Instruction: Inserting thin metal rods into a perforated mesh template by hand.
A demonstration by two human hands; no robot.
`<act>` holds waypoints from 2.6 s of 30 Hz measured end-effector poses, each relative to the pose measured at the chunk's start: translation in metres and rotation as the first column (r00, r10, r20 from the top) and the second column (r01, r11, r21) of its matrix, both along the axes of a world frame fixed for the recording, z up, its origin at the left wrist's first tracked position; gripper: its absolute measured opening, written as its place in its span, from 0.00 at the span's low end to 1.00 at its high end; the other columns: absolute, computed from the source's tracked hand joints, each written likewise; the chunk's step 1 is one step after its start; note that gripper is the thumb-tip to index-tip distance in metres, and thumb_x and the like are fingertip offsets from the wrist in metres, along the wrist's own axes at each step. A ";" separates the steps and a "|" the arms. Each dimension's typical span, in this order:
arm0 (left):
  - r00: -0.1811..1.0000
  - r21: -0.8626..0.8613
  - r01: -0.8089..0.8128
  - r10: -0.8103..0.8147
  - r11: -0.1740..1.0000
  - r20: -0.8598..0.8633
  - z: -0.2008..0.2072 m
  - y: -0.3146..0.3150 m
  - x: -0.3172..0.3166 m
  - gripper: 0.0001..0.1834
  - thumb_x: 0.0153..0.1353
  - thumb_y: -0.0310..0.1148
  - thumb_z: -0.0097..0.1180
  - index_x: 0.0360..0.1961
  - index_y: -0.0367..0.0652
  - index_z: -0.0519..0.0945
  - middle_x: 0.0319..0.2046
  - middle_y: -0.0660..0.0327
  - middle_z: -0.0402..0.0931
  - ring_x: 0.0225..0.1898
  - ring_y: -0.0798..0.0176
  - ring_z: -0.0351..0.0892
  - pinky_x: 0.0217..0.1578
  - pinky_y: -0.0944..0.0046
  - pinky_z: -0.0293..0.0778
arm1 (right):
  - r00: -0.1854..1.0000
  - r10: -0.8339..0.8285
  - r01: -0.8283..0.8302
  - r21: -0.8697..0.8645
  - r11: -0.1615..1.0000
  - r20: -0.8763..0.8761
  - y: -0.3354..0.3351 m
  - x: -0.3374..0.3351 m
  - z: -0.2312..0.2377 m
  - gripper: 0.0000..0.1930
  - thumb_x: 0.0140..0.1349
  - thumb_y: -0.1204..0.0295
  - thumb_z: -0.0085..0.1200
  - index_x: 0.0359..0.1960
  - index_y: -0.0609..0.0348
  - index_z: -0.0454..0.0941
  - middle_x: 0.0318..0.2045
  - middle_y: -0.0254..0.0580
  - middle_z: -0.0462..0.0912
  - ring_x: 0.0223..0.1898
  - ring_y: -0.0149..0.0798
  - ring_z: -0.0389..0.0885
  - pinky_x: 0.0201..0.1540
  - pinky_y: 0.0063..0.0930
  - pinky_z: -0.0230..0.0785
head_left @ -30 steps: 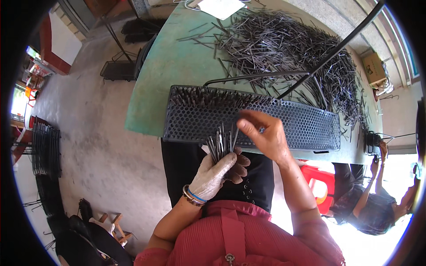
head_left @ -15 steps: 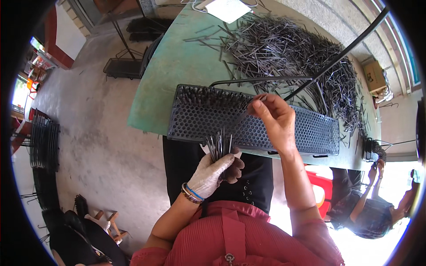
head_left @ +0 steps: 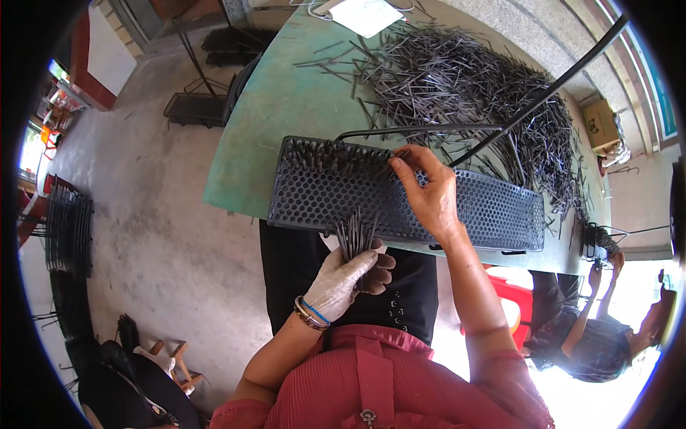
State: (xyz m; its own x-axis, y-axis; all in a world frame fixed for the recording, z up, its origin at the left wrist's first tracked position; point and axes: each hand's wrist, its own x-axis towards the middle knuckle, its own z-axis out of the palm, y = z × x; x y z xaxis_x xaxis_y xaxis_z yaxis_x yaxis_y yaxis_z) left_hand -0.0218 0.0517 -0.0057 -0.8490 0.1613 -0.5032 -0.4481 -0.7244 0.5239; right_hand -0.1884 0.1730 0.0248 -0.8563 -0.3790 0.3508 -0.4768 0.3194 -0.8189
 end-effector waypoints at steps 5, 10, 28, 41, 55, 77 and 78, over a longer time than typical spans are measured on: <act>1.000 0.024 0.008 -0.008 1.000 -0.008 0.000 0.000 -0.002 0.14 0.69 0.32 0.51 0.53 0.39 0.72 0.40 0.53 0.81 0.34 0.63 0.83 0.31 0.68 0.80 | 0.996 0.037 -0.031 0.076 0.997 -0.083 0.000 0.003 0.000 0.09 0.60 0.75 0.60 0.42 0.63 0.79 0.33 0.45 0.84 0.34 0.42 0.83 0.42 0.32 0.72; 1.000 0.029 0.000 0.000 1.000 -0.004 -0.001 0.000 -0.002 0.14 0.69 0.33 0.52 0.52 0.39 0.73 0.39 0.53 0.81 0.34 0.63 0.83 0.31 0.68 0.80 | 0.985 0.068 -0.046 0.139 0.989 -0.157 -0.003 0.003 -0.002 0.10 0.58 0.76 0.61 0.42 0.61 0.79 0.33 0.44 0.84 0.35 0.44 0.82 0.44 0.34 0.71; 1.000 -0.047 -0.020 0.020 0.999 -0.008 0.013 -0.013 0.001 0.14 0.69 0.37 0.53 0.50 0.40 0.75 0.37 0.56 0.81 0.31 0.68 0.81 0.28 0.72 0.76 | 0.976 -0.001 0.020 0.084 0.996 -0.219 -0.009 0.015 0.000 0.12 0.59 0.78 0.60 0.45 0.63 0.81 0.40 0.47 0.82 0.38 0.44 0.81 0.43 0.33 0.74; 0.996 -0.090 -0.038 0.030 0.995 -0.083 0.023 -0.038 0.018 0.17 0.70 0.39 0.52 0.52 0.38 0.74 0.38 0.58 0.80 0.35 0.69 0.81 0.30 0.69 0.78 | 0.674 0.330 -0.376 -0.078 0.923 0.661 -0.029 0.051 0.009 0.12 0.61 0.70 0.63 0.40 0.67 0.84 0.27 0.34 0.84 0.29 0.22 0.77 0.33 0.19 0.71; 0.978 -0.017 -0.202 0.201 0.979 -0.051 0.020 -0.052 0.024 0.13 0.69 0.37 0.51 0.48 0.38 0.74 0.32 0.61 0.80 0.24 0.73 0.73 0.24 0.73 0.68 | 0.982 0.191 -0.189 -0.115 0.975 0.000 -0.102 0.026 0.020 0.15 0.61 0.77 0.60 0.50 0.63 0.78 0.34 0.41 0.85 0.32 0.27 0.81 0.37 0.22 0.74; 0.979 -0.117 -0.202 0.204 0.972 0.001 0.008 -0.061 0.027 0.13 0.68 0.37 0.54 0.45 0.39 0.74 0.27 0.64 0.76 0.19 0.77 0.63 0.17 0.76 0.57 | 0.952 0.292 -0.292 0.018 0.956 -0.095 -0.129 0.011 0.011 0.14 0.60 0.77 0.60 0.47 0.63 0.78 0.34 0.47 0.84 0.34 0.41 0.85 0.37 0.30 0.76; 0.979 -0.090 -0.201 0.202 0.975 0.004 0.003 -0.062 0.028 0.13 0.68 0.37 0.54 0.45 0.39 0.74 0.27 0.64 0.76 0.20 0.77 0.65 0.18 0.75 0.59 | 0.952 0.296 -0.296 0.004 0.955 -0.074 -0.131 0.011 0.006 0.13 0.59 0.77 0.60 0.46 0.63 0.79 0.33 0.46 0.83 0.34 0.43 0.84 0.38 0.33 0.75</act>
